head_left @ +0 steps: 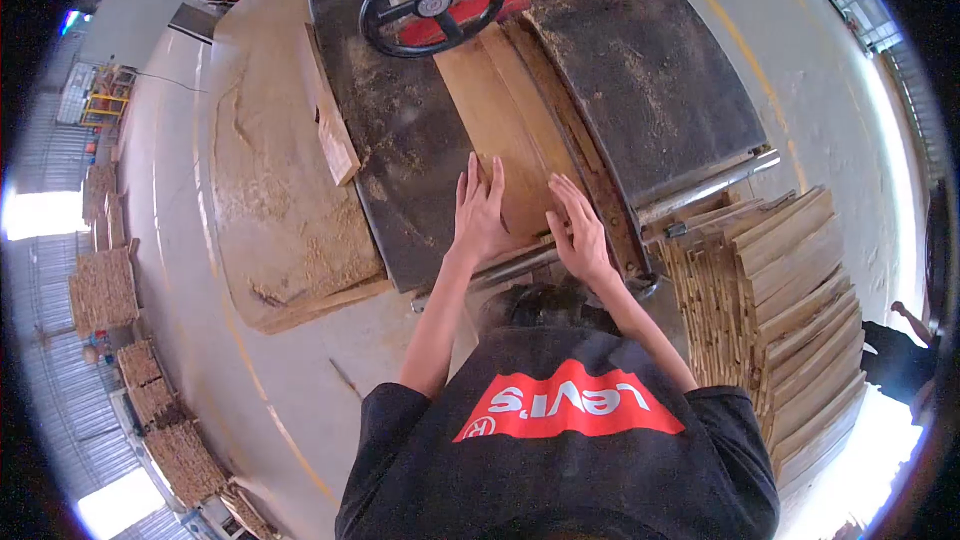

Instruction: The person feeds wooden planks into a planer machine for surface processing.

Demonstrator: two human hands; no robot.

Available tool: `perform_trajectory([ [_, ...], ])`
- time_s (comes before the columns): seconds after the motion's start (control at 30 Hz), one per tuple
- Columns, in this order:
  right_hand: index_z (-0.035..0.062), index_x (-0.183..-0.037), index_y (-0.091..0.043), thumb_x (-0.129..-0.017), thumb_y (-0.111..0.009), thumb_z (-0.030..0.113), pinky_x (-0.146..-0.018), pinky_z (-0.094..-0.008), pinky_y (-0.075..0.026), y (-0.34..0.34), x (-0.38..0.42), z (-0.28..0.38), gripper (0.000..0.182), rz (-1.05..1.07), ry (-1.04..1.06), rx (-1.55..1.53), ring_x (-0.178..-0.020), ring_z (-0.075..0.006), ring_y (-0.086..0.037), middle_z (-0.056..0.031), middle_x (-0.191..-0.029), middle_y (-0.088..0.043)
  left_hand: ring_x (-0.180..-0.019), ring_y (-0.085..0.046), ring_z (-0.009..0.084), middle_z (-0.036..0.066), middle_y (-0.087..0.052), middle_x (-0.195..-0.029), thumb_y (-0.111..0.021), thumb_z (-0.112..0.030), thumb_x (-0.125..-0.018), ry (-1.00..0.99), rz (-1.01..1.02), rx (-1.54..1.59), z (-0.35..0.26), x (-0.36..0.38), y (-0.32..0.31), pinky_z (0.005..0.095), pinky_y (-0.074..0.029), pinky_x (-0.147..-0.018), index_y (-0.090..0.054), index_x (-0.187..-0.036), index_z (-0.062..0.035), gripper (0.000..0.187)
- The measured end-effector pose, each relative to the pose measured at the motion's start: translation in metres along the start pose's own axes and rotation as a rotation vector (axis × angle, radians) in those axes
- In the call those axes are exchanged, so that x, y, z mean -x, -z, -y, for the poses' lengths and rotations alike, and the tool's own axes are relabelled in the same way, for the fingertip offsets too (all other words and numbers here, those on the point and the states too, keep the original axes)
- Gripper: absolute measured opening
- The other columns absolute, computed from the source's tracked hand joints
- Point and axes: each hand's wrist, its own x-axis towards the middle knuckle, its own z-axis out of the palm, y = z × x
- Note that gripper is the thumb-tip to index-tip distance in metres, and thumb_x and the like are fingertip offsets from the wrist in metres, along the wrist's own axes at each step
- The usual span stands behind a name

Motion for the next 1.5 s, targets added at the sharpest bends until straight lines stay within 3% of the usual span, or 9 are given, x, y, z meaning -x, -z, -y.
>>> perform_trajectory([
  [0.63, -0.0028, -0.131, -0.065, -0.094, -0.065, -0.003, -0.118, -0.0479, -0.045, -0.006, -0.006, 0.003, 0.037, 0.087, 0.001, 0.124, -0.142, -0.0418, -0.056, -0.022, -0.143, -0.066, -0.162, -0.019, 0.0447, 0.033, -0.036, -0.165, -0.096, -0.07, -0.049, -0.018, -0.193, 0.019, 0.083, -0.092, 0.019, 0.0608, -0.02, -0.13, -0.024, -0.169, -0.0053, 0.154],
  [0.83, -0.0015, -0.132, -0.064, -0.093, -0.064, -0.005, -0.117, -0.0477, -0.046, -0.005, -0.007, 0.005, 0.04, 0.094, 0.009, 0.159, -0.139, -0.0421, -0.058, -0.0211, -0.143, -0.065, -0.162, -0.02, 0.0448, 0.025, -0.037, -0.168, -0.084, -0.078, -0.067, -0.048, -0.41, 0.36, 0.134, -0.112, 0.021, 0.0623, -0.019, -0.13, -0.032, -0.167, -0.0086, 0.132],
  [0.93, -0.0019, -0.131, -0.064, -0.092, -0.064, -0.006, -0.117, -0.0475, -0.047, -0.004, -0.007, 0.005, 0.04, 0.087, 0.004, 0.137, -0.138, -0.0422, -0.059, -0.0212, -0.142, -0.066, -0.161, -0.022, 0.0465, 0.023, -0.038, -0.169, -0.079, -0.073, -0.08, 0.262, -0.581, -0.054, 0.165, -0.104, 0.066, 0.0636, -0.018, -0.129, -0.037, -0.165, -0.0103, 0.114],
  [0.97, -0.0021, -0.129, -0.065, -0.092, -0.064, -0.006, -0.117, -0.0476, -0.047, -0.004, -0.007, 0.005, 0.037, 0.084, 0.004, 0.126, -0.138, -0.0421, -0.059, -0.0215, -0.14, -0.067, -0.16, -0.024, 0.0474, 0.023, -0.04, -0.167, -0.08, -0.07, -0.081, 0.41, -0.594, 0.06, 0.194, -0.1, 0.068, 0.0647, -0.019, -0.128, -0.039, -0.164, -0.0087, 0.11],
  [1.07, -0.0022, -0.127, -0.066, -0.093, -0.064, -0.006, -0.116, -0.0479, -0.048, -0.003, -0.008, 0.009, 0.034, 0.086, -0.043, 0.113, -0.138, -0.0417, -0.059, -0.0213, -0.139, -0.068, -0.151, -0.038, 0.0512, 0.024, -0.053, -0.157, -0.082, -0.059, -0.086, 0.966, -0.501, -0.417, 0.229, -0.081, 0.089, 0.062, -0.024, -0.126, -0.042, -0.16, -0.0017, 0.102],
  [1.17, -0.0025, -0.129, -0.066, -0.094, -0.065, -0.005, -0.115, -0.0479, -0.048, -0.004, -0.005, 0.002, 0.035, 0.086, -0.032, 0.129, -0.137, -0.0415, -0.06, -0.0216, -0.137, -0.068, -0.142, -0.05, 0.0482, 0.025, -0.061, -0.147, -0.083, -0.054, -0.087, 1.181, -0.464, -0.034, 0.271, -0.061, 0.088, 0.057, -0.026, -0.127, -0.042, -0.159, 0.0034, 0.101],
  [1.27, -0.002, -0.13, -0.066, -0.094, -0.065, -0.004, -0.114, -0.0477, -0.048, -0.003, -0.004, 0.002, 0.036, 0.084, -0.05, 0.112, -0.136, -0.0422, -0.06, -0.0231, -0.137, -0.067, -0.137, -0.056, 0.0429, 0.029, -0.066, -0.137, -0.085, -0.051, -0.085, 1.002, -0.5, -0.074, 0.254, -0.05, 0.089, 0.0542, -0.029, -0.126, -0.045, -0.157, 0.0062, 0.1],
  [1.4, -0.0011, -0.131, -0.066, -0.095, -0.064, -0.004, -0.112, -0.048, -0.05, -0.004, -0.002, 0.001, 0.036, 0.065, -0.05, 0.111, -0.133, -0.0444, -0.062, -0.0255, -0.134, -0.067, -0.111, -0.074, 0.03, 0.022, -0.071, -0.13, -0.076, -0.039, -0.098, 0.888, -0.763, 0.84, 0.21, -0.004, 0.082, 0.046, -0.062, -0.091, -0.05, -0.153, 0.0078, 0.076],
  [1.5, -0.0005, -0.13, -0.066, -0.095, -0.064, -0.004, -0.111, -0.0484, -0.05, -0.002, -0.002, -0.003, 0.035, 0.049, -0.014, 0.086, -0.131, -0.045, -0.063, -0.0263, -0.134, -0.067, -0.097, -0.077, 0.0265, 0.018, -0.072, -0.128, -0.069, -0.037, -0.104, 0.694, -0.815, 1.378, 0.187, 0.056, 0.055, 0.0391, -0.066, -0.078, -0.048, -0.154, 0.0069, 0.069],
])
